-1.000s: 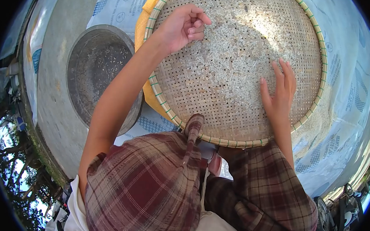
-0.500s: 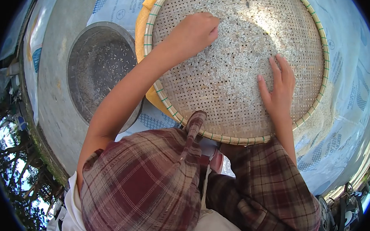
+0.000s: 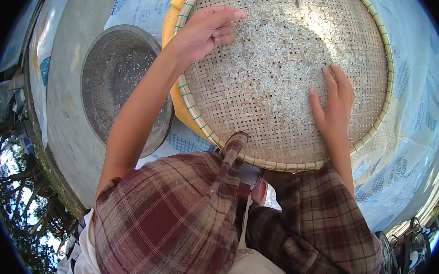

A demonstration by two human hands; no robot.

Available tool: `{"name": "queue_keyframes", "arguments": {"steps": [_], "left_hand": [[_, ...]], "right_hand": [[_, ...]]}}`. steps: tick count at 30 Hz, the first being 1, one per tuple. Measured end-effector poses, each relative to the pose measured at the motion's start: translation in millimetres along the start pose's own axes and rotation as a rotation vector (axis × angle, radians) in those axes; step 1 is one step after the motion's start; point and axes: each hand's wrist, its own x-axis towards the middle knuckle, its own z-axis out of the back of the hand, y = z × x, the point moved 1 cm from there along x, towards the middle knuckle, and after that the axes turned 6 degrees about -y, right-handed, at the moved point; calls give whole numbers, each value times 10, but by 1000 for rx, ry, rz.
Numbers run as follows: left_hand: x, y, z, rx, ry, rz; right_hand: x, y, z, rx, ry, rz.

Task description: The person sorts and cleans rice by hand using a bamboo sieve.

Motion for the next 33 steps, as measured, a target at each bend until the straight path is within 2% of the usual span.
{"name": "queue_keyframes", "arguments": {"steps": [5,7,8,10,17,19,20,22,23,25,27,29,30,32,33], "left_hand": [[-7,-2,33,-80,-5,32],[28,-5,85,-188,168,-17],[25,-8,72,-188,167,-17],[12,-22,32,-125,30,-36],[-7,-21,34,-143,23,-41],[-21,-27,50,157,-44,-163],[-28,-14,25,143,-24,-153],[-100,-7,-40,564,-39,-306],[-122,22,-105,559,-25,-299],[-191,84,-303,801,27,-416],[-269,150,-560,817,35,-341],[-287,278,-746,975,246,-615],[-288,367,-817,974,249,-613],[-303,561,-941,1015,395,-858],[-288,637,-980,1017,396,-857]], "right_hand": [[6,2,-4,-2,5,-4],[9,4,-2,-4,0,0],[9,3,-1,-3,1,0],[12,4,-1,-5,2,0],[20,1,27,31,2,-9],[13,15,131,65,-72,-4],[13,-4,191,43,-63,-17],[-10,-14,292,78,-167,-18],[-40,-31,315,68,-161,-29],[-95,-72,352,44,-187,-95],[-145,-80,371,41,-178,-95],[-169,-62,397,42,-168,-88],[-157,-13,412,41,-129,-77],[-154,22,406,44,-91,-68],[-150,21,388,45,-87,-66]]}}
